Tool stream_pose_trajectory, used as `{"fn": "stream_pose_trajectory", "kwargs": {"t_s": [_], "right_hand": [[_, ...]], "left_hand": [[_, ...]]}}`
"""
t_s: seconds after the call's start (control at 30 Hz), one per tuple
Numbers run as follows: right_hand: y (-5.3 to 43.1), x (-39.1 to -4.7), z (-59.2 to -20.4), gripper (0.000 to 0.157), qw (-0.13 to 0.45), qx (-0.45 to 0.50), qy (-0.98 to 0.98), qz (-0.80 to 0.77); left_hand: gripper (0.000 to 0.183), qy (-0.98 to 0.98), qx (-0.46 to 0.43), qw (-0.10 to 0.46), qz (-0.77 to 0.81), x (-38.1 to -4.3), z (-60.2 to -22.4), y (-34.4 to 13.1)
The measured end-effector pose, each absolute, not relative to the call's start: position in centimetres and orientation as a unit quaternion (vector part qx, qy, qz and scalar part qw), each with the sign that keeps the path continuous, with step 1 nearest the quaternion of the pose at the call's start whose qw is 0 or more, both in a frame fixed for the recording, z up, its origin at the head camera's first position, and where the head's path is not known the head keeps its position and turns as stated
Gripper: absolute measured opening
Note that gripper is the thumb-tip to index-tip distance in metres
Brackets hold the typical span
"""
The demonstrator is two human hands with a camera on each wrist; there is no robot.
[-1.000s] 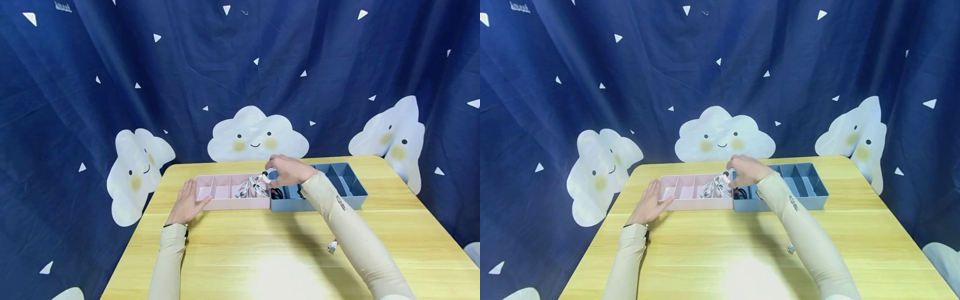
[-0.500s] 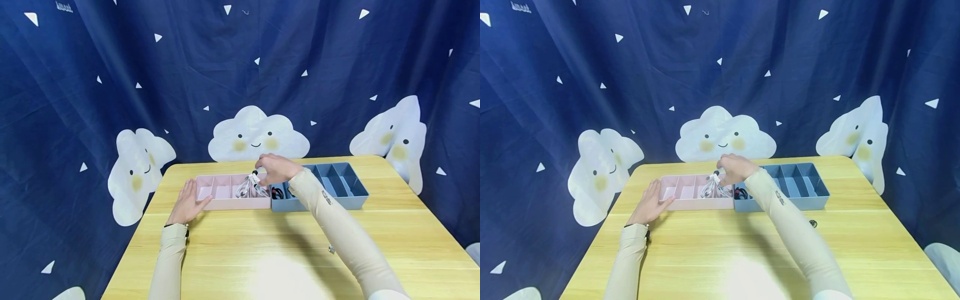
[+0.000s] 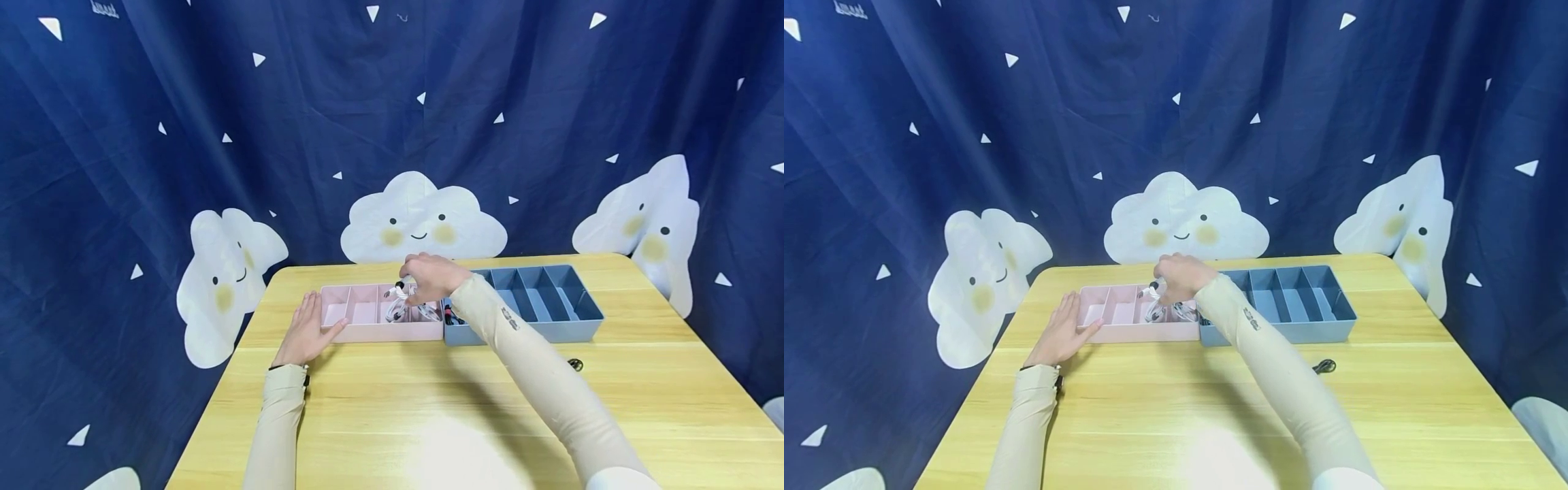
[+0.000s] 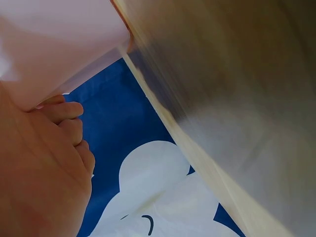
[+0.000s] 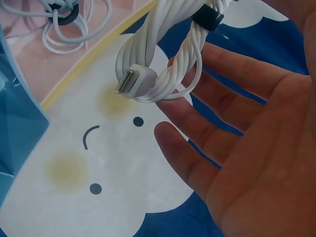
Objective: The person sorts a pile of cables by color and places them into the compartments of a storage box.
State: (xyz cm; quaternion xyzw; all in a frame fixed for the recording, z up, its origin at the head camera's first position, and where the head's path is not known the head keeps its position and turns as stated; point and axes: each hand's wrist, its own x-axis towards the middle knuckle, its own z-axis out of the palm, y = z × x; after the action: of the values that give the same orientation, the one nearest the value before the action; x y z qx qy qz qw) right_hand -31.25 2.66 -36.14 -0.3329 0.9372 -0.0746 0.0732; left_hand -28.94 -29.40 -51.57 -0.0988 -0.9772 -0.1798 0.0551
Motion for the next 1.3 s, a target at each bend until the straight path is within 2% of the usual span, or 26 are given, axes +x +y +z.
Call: {"fn": "stream_pose_trajectory", "kwargs": {"t_s": [1.3], "right_hand": [[-2.5,-32.8,-38.5,0.058,0.051,-0.364,0.93,-0.018]], "left_hand": [[0.11,-0.979,-0.096,0.056,-0.171,-29.1,-51.8,-29.5]]}}
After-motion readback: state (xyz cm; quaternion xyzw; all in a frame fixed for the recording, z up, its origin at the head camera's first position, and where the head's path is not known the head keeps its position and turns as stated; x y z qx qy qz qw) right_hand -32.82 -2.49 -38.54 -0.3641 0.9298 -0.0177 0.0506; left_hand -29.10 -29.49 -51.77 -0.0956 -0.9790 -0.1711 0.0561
